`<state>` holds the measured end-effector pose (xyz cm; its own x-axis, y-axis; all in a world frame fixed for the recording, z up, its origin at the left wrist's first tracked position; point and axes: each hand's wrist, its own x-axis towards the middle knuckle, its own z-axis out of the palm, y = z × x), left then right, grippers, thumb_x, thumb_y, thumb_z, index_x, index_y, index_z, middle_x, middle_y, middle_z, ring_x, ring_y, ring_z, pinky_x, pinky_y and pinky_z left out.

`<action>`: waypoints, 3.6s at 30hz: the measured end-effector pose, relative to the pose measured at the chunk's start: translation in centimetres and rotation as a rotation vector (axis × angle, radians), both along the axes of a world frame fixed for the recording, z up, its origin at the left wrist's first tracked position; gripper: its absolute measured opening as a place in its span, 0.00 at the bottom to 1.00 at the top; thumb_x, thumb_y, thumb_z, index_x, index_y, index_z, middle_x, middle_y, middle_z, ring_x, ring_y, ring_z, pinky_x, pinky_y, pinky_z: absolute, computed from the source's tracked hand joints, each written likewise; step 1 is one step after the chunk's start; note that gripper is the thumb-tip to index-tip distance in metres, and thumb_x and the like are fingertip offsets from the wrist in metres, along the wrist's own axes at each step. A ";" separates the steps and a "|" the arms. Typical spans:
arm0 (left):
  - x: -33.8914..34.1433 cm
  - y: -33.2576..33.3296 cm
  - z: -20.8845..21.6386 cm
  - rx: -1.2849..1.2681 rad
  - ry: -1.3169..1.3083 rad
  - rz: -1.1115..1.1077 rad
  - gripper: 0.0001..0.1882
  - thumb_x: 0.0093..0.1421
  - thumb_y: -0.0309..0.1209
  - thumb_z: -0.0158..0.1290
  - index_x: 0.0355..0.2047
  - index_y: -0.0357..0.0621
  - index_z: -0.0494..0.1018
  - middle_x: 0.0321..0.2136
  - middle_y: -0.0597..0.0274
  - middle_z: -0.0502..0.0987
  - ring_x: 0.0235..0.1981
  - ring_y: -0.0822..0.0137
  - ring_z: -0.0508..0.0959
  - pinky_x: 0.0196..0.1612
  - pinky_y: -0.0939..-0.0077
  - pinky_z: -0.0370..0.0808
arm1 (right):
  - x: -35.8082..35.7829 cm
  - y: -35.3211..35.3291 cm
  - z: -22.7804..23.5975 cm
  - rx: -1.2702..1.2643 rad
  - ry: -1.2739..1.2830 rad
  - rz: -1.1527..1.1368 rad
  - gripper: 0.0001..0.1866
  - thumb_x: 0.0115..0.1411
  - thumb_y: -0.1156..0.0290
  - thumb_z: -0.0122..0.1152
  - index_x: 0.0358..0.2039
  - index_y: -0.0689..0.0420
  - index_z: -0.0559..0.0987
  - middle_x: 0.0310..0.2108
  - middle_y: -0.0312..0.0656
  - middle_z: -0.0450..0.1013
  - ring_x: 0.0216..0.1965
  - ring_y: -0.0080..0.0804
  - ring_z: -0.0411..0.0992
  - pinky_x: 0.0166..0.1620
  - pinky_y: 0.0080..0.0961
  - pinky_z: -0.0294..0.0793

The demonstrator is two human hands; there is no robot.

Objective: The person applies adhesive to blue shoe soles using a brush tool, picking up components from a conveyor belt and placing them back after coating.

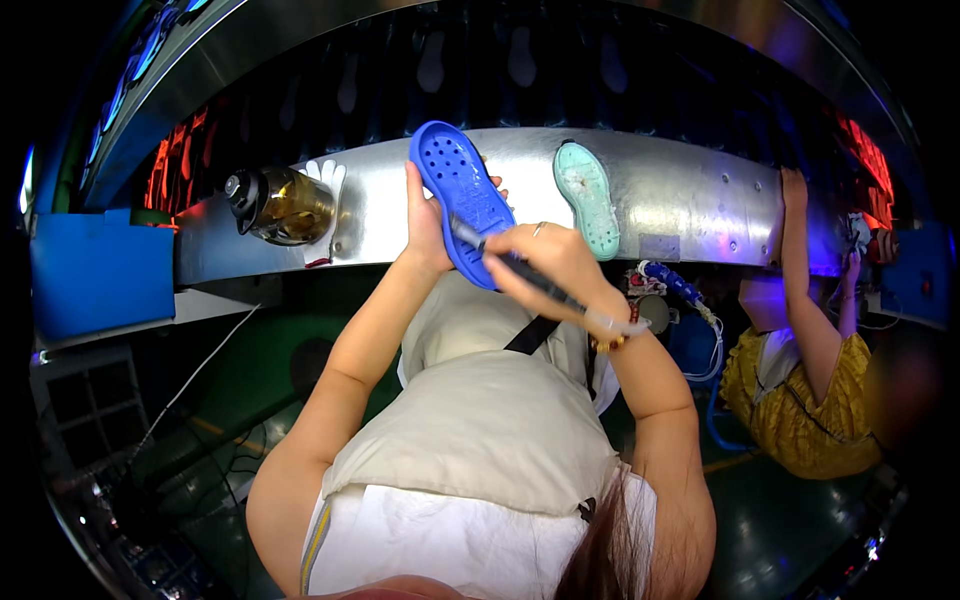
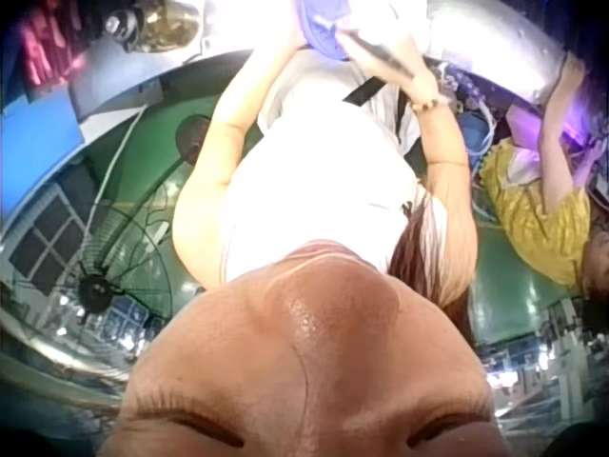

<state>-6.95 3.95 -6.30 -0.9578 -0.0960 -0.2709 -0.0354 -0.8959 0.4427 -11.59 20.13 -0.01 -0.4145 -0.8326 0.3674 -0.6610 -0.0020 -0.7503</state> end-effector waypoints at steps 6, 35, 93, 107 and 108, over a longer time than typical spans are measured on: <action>1.0 -0.8 1.0 -0.016 0.055 -0.011 0.45 0.49 0.68 0.21 0.48 0.41 0.59 0.36 0.52 0.70 0.39 0.57 0.71 0.44 0.61 0.68 | -0.4 1.4 0.7 0.043 -0.378 0.079 0.10 0.45 0.74 0.59 0.31 0.62 0.76 0.25 0.42 0.74 0.26 0.23 0.72 0.31 0.17 0.70; 0.1 -0.5 0.6 -0.097 0.050 0.134 0.38 0.52 0.63 0.28 0.45 0.40 0.61 0.34 0.55 0.70 0.37 0.58 0.71 0.42 0.64 0.69 | -1.2 2.1 -0.7 0.065 -0.725 0.386 0.10 0.44 0.73 0.61 0.31 0.60 0.77 0.28 0.38 0.74 0.28 0.19 0.70 0.33 0.13 0.68; 0.9 -1.5 5.1 0.091 0.083 -0.266 0.23 0.57 0.38 0.38 0.47 0.31 0.61 0.41 0.45 0.69 0.40 0.56 0.72 0.45 0.64 0.70 | -3.1 0.8 3.3 0.005 -0.216 0.323 0.10 0.44 0.79 0.60 0.30 0.63 0.75 0.31 0.47 0.74 0.35 0.34 0.73 0.40 0.25 0.71; 2.5 -2.3 6.2 -0.367 -0.251 -0.552 0.23 0.55 0.41 0.46 0.42 0.31 0.65 0.35 0.49 0.72 0.33 0.63 0.75 0.33 0.69 0.76 | -4.9 1.8 4.4 0.156 -0.210 0.570 0.08 0.46 0.78 0.58 0.30 0.64 0.75 0.31 0.46 0.73 0.35 0.35 0.72 0.39 0.26 0.71; 2.5 -1.6 7.0 -0.321 -0.253 -0.522 0.25 0.55 0.42 0.46 0.42 0.31 0.65 0.37 0.48 0.71 0.33 0.63 0.75 0.32 0.71 0.76 | -5.1 2.0 4.1 0.123 -0.147 0.481 0.08 0.47 0.77 0.58 0.30 0.64 0.75 0.31 0.45 0.73 0.36 0.35 0.72 0.39 0.27 0.71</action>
